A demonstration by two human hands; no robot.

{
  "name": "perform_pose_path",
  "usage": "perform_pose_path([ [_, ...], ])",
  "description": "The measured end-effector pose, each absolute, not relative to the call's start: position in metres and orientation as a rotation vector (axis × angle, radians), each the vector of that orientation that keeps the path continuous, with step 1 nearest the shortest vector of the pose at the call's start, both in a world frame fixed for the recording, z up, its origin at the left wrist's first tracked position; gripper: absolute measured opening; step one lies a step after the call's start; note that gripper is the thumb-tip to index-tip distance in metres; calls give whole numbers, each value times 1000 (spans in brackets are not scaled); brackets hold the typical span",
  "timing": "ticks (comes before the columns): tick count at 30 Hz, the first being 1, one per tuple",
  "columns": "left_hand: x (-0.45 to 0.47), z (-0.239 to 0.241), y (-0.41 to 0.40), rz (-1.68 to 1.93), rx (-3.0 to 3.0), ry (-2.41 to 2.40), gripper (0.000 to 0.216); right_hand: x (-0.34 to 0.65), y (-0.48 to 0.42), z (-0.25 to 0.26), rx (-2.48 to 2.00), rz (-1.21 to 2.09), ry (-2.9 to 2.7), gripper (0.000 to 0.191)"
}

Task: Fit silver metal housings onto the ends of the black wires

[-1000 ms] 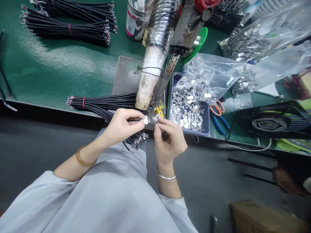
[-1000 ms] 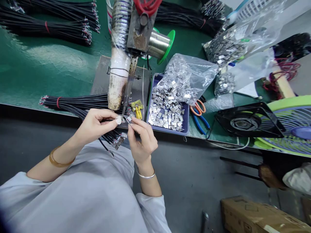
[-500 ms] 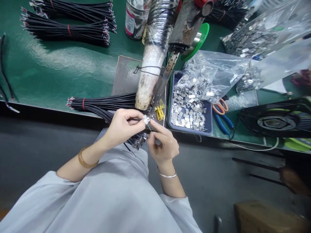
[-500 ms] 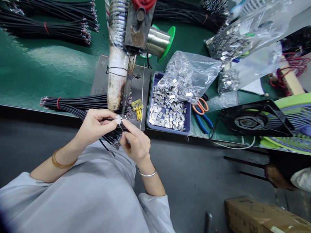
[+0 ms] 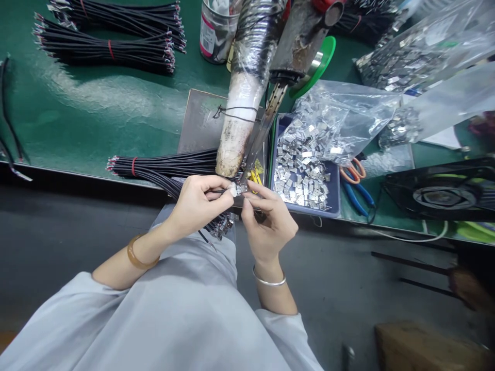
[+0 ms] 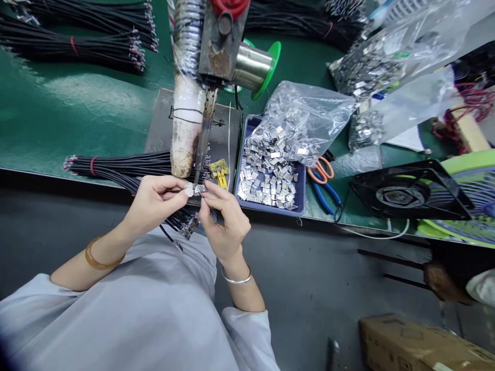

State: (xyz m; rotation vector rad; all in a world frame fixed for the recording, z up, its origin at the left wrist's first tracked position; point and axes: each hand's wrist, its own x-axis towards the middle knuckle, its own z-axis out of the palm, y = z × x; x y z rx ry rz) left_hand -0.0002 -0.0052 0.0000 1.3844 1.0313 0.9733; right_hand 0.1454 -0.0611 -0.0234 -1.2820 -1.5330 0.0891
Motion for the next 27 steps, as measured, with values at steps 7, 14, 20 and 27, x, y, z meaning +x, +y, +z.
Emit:
perform_pose_path([
  [7, -1, -1, -4, 981, 1380, 1056, 23, 145, -59, -22, -1286, 37, -1563, 16],
  [14, 4, 1, -5, 1004, 1319, 1077, 24, 146, -59, -24, -1256, 85, -1524, 15],
  [20, 6, 0, -5, 1023, 1335, 1118, 24, 145, -58, -21, -1268, 113, -1522, 15],
  [27, 6, 1, -6, 1179, 1426, 1050, 21, 143, -58, -15, -1276, 91, -1528, 18],
])
